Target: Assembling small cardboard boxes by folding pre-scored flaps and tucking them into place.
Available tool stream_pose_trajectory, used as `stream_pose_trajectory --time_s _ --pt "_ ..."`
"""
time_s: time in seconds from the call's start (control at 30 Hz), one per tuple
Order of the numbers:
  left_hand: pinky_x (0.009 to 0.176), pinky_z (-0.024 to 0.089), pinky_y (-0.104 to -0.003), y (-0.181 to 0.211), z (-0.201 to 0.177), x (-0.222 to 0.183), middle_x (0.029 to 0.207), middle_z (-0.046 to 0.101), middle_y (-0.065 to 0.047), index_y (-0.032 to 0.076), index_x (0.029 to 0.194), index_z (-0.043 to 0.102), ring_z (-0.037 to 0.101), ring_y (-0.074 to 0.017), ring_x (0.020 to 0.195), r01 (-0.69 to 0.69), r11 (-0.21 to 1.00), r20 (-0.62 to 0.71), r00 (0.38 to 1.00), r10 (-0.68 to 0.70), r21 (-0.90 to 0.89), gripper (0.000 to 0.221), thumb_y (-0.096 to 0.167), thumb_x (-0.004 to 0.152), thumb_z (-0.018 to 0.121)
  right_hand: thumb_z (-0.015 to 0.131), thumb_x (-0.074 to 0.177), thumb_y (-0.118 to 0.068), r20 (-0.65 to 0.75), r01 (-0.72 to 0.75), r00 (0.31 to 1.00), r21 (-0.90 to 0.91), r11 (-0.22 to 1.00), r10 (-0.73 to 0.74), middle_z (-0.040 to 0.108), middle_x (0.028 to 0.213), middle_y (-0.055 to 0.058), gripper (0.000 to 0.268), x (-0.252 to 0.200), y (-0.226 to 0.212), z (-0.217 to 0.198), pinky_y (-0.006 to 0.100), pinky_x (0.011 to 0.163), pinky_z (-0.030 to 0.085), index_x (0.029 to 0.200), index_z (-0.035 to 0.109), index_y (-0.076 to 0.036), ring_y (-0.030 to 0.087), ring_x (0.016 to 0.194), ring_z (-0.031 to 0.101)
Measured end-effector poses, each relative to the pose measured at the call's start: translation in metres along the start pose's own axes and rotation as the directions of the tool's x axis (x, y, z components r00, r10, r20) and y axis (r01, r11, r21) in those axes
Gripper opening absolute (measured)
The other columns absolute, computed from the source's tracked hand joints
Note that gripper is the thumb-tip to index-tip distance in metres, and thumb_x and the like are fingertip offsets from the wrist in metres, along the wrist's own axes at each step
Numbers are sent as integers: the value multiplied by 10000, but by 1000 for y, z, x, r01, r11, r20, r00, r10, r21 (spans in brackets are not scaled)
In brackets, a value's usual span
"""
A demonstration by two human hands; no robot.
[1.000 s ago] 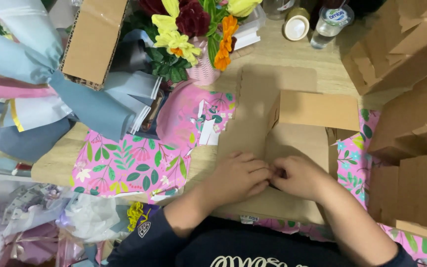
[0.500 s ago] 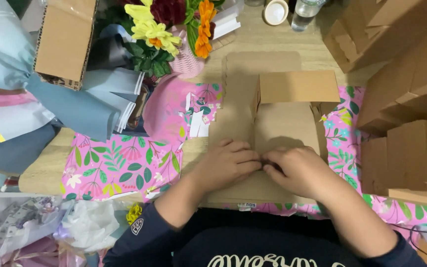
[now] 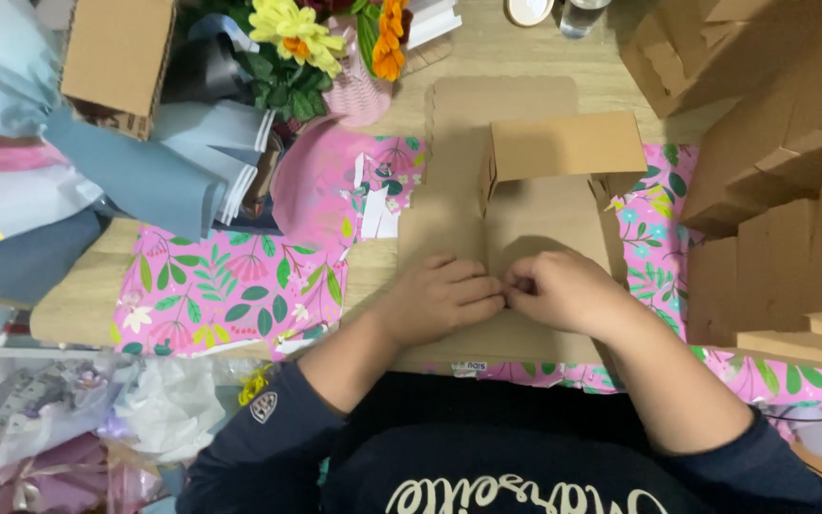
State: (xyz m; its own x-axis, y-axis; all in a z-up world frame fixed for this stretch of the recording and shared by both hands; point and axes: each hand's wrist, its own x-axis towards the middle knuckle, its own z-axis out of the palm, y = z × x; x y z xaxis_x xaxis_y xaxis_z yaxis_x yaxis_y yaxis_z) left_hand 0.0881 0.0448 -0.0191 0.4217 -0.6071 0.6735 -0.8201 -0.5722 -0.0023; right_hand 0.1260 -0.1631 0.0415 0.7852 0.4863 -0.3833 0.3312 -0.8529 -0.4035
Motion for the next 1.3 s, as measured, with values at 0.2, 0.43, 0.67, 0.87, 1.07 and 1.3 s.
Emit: stream_pose_trajectory --time_s 0.2,0.43,0.67,0.87,1.07,1.3 --pt "835 462 -290 -2 -1 7 943 645 72 242 961 630 606 -128 1007 -50 999 -30 998 51 19 100 298 1019 572 640 887 -303 138 34 990 -60 998 -25 784 858 111 271 18 7 -8 477 806 570 992 807 -118 348 930 743" --pt "802 455 -292 -5 4 9 916 630 76 259 977 627 568 -143 931 -135 990 1 991 135 45 86 300 1018 565 640 876 -264 177 80 980 50 996 -88 764 849 170 260 16 21 -6 509 786 556 999 778 -82 385 926 719" --pt "832 447 -318 -5 4 10 904 600 72 244 933 624 546 -155 956 -133 990 60 990 130 45 105 280 1012 564 627 877 -193 125 78 990 -109 991 -64 791 900 137 251 13 -5 -11 470 812 577 1029 799 -93 349 947 744" --pt "905 424 -307 -5 12 5 948 613 70 272 946 632 587 -143 1047 -28 1000 -17 999 28 5 147 309 1051 535 698 832 -246 95 74 994 -307 949 -47 785 851 78 220 7 -16 -16 439 773 583 994 801 -138 302 880 757" --pt "898 482 -348 -3 11 10 1054 648 74 253 980 628 588 -160 1117 -20 998 84 996 15 61 99 294 1044 565 684 851 -218 -69 95 991 -253 963 -116 787 868 116 245 -6 10 4 461 780 567 1042 774 -94 342 870 757" --pt "889 590 -487 -10 -29 21 1222 599 -84 92 988 660 636 -356 1165 202 939 266 956 -127 -279 71 147 960 695 762 869 -367 -732 288 445 -429 856 -516 705 1131 25 289 -50 70 34 433 918 507 1102 768 -197 302 1092 674"
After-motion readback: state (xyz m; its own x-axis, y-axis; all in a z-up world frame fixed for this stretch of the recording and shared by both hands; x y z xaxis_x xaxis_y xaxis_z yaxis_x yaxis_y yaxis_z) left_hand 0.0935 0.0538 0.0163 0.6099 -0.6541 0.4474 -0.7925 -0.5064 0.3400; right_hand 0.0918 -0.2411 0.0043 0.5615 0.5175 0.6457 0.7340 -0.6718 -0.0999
